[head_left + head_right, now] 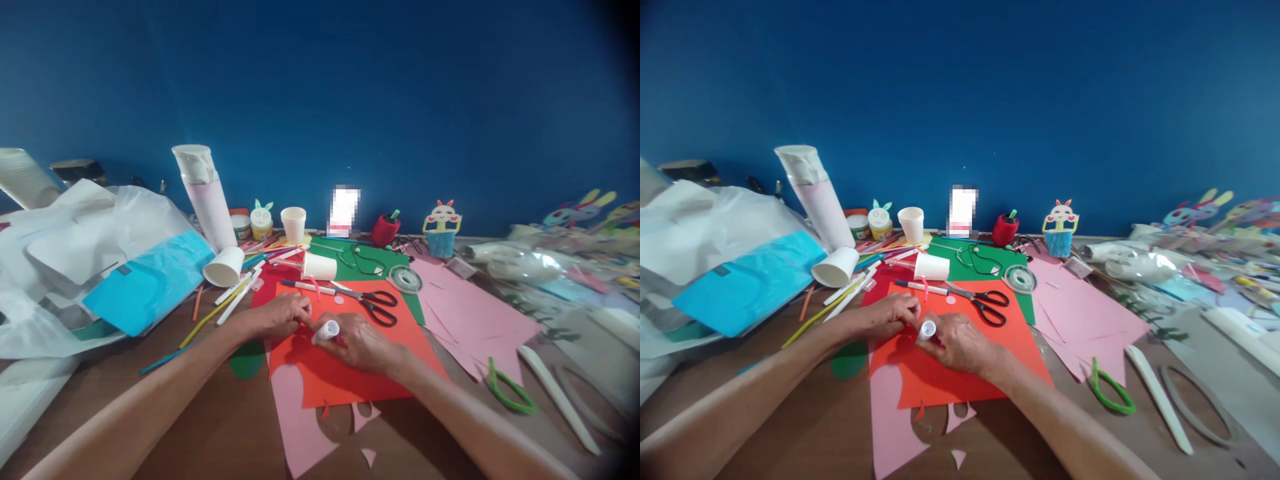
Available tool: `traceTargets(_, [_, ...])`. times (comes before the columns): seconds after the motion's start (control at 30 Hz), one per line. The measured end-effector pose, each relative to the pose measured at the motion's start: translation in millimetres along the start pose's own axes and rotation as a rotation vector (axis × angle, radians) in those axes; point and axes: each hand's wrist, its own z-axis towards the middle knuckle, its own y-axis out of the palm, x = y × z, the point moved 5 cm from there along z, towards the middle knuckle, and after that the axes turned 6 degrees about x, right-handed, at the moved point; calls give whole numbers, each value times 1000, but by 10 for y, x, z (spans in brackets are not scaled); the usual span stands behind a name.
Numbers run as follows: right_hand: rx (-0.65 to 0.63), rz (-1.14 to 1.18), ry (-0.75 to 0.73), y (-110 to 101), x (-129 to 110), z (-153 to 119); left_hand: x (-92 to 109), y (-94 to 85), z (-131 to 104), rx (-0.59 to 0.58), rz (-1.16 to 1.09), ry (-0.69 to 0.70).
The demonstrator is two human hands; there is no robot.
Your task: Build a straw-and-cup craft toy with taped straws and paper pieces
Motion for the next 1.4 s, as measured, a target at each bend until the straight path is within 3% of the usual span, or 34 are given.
traceTargets(0.37, [-51, -6, 3, 31, 6, -4, -43, 7, -10, -39, -30, -38])
traceTargets(0.63, [37, 25, -5, 96, 6, 7, -60, 19, 7, -43, -64, -41])
traceTargets(0.87, [-40, 19, 36, 32, -39, 25, -66, 18, 1, -54, -73, -37])
traceTargets(1.1, [19, 39, 31, 80, -21, 19, -96, 43, 5, -45, -68, -35])
traceTargets(1.3, [-57, 24, 15, 50, -44, 0, -94, 34, 3, -64, -68, -50])
traceTargets(1.4, [-31, 22, 29, 13, -9, 2, -95, 34, 2, -48, -68, -44])
